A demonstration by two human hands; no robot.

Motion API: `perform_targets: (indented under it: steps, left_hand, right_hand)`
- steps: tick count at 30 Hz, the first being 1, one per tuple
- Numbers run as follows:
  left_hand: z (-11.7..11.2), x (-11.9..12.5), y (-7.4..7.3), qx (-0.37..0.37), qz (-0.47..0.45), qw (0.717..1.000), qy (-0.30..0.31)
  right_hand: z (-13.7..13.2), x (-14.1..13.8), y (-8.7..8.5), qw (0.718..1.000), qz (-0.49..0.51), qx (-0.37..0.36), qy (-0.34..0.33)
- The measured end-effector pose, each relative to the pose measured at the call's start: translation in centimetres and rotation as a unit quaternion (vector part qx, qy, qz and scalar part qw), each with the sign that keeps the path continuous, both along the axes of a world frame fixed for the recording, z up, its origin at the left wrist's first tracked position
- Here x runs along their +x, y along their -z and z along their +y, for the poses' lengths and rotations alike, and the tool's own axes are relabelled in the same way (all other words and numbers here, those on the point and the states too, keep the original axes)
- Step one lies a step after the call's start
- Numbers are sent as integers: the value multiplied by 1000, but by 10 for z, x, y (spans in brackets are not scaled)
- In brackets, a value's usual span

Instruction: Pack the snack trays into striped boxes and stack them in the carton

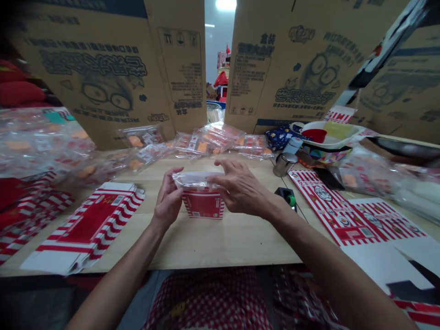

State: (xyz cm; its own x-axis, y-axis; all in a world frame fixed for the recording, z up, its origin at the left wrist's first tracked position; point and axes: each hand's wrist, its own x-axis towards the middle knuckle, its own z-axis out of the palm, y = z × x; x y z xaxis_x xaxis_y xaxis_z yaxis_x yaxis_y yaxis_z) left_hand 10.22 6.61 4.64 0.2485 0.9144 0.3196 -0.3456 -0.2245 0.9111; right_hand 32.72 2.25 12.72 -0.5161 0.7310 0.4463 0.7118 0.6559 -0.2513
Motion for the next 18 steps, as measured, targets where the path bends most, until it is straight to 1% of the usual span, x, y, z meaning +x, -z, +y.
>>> perform_targets:
  steps: [2, 4, 6, 7, 8, 9, 11, 13, 16, 18]
  left_hand:
    - [-1, 3, -1, -11, -12, 1000, -27]
    - [0, 8, -3, -19, 12, 997, -71]
    - [2, 13, -4, -13, 48, 993, -110]
    - [4, 15, -4, -3, 56, 991, -120]
    - [5, 17, -4, 9, 57, 990, -126]
    - [7, 18, -3, 20, 52, 990, -129]
    - [8, 19, 0, 51, 39, 987, -147]
    - [9, 18, 4, 103, 49, 977, -182]
    - [10, 15, 8, 214, 131, 941, -228]
    - [11, 11, 8, 289, 189, 906, -245]
  right_hand:
    - [2, 1, 12, 999, -30, -6, 18]
    - [6, 3, 19, 999, -27, -36, 14]
    - [11, 5, 21, 997, -14, -76, 8]
    - [11, 7, 21, 996, -4, -86, 9]
    - [11, 8, 21, 997, 11, -78, 19]
    - [9, 10, 20, 998, 27, -52, 38]
    - [1, 12, 21, 995, 48, 27, 86]
    - [-10, 13, 23, 988, 9, 92, 122]
    - [-21, 13, 30, 974, -124, 123, 144]
    - [-24, 13, 33, 963, -171, 146, 150]
